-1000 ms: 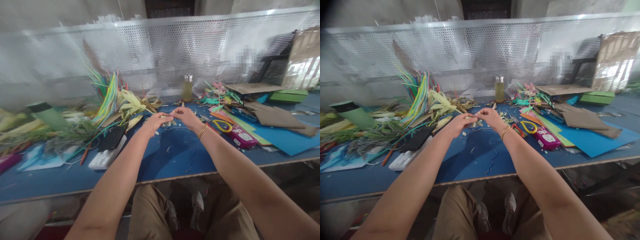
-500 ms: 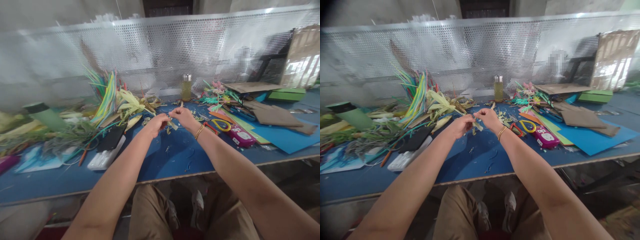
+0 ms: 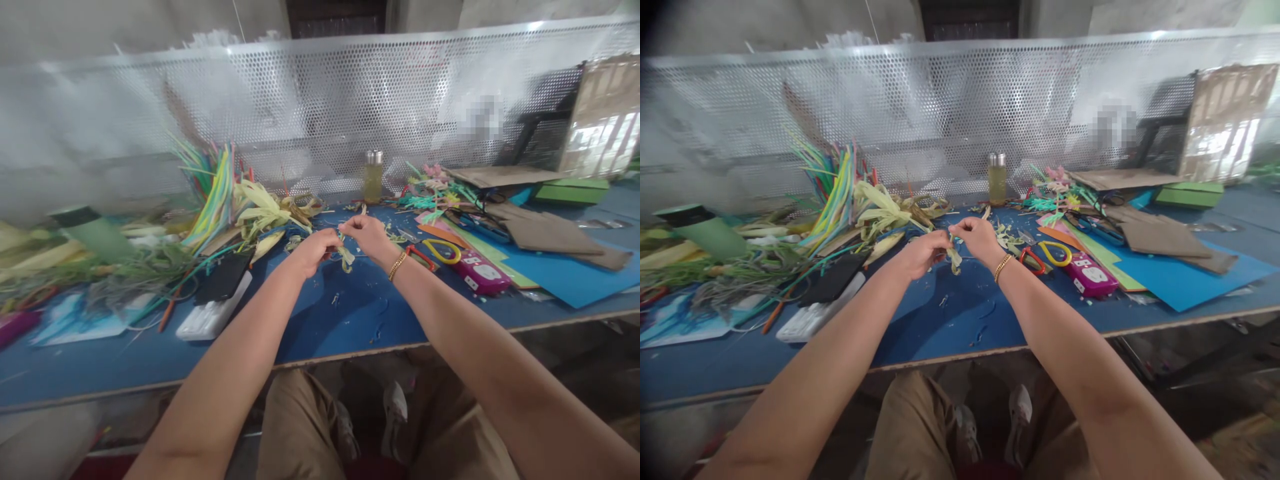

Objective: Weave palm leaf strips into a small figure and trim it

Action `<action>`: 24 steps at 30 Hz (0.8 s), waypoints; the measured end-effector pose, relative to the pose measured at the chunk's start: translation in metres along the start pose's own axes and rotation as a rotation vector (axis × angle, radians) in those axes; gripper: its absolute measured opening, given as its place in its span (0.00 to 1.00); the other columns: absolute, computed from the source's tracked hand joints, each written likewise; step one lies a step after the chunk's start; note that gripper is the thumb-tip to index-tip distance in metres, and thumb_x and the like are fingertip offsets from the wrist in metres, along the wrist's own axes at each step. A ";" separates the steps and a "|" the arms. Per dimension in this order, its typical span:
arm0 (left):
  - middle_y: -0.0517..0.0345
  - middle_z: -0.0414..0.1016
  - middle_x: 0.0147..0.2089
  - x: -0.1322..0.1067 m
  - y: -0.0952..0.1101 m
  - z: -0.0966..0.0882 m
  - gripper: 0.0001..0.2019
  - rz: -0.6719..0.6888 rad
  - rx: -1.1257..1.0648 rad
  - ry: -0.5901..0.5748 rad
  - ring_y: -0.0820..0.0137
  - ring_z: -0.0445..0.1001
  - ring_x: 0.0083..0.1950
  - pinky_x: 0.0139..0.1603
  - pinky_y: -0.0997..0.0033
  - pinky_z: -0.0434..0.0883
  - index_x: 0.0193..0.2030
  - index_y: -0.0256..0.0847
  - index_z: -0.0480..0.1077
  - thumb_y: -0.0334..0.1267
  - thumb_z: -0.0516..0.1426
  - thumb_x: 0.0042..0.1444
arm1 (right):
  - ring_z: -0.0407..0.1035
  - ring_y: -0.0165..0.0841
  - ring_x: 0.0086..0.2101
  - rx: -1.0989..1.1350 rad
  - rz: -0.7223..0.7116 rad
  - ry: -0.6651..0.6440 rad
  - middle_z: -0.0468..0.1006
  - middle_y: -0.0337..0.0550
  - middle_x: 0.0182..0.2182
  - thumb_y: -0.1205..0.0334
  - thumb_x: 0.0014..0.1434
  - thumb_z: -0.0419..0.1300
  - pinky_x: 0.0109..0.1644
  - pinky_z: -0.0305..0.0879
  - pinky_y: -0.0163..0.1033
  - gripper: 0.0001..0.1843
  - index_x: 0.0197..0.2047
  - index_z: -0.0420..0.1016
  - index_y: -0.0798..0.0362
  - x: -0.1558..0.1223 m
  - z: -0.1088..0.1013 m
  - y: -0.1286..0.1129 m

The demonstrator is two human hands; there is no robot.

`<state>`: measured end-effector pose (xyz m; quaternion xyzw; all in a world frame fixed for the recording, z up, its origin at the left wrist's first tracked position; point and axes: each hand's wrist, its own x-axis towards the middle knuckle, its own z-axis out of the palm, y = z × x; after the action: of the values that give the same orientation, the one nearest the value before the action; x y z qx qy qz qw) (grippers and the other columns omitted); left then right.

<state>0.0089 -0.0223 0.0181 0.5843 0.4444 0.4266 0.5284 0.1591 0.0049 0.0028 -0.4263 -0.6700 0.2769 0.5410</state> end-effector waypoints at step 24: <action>0.62 0.72 0.24 0.010 -0.013 -0.008 0.16 0.028 -0.137 0.278 0.77 0.67 0.23 0.27 0.75 0.62 0.32 0.38 0.72 0.36 0.70 0.35 | 0.67 0.29 0.29 0.188 0.103 -0.326 0.75 0.40 0.28 0.51 0.40 0.71 0.36 0.63 0.36 0.19 0.29 0.74 0.55 -0.001 -0.008 0.002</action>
<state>0.0023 -0.0102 0.0060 0.4883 0.4750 0.5400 0.4943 0.1673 0.0042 0.0026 -0.3572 -0.6974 0.4308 0.4477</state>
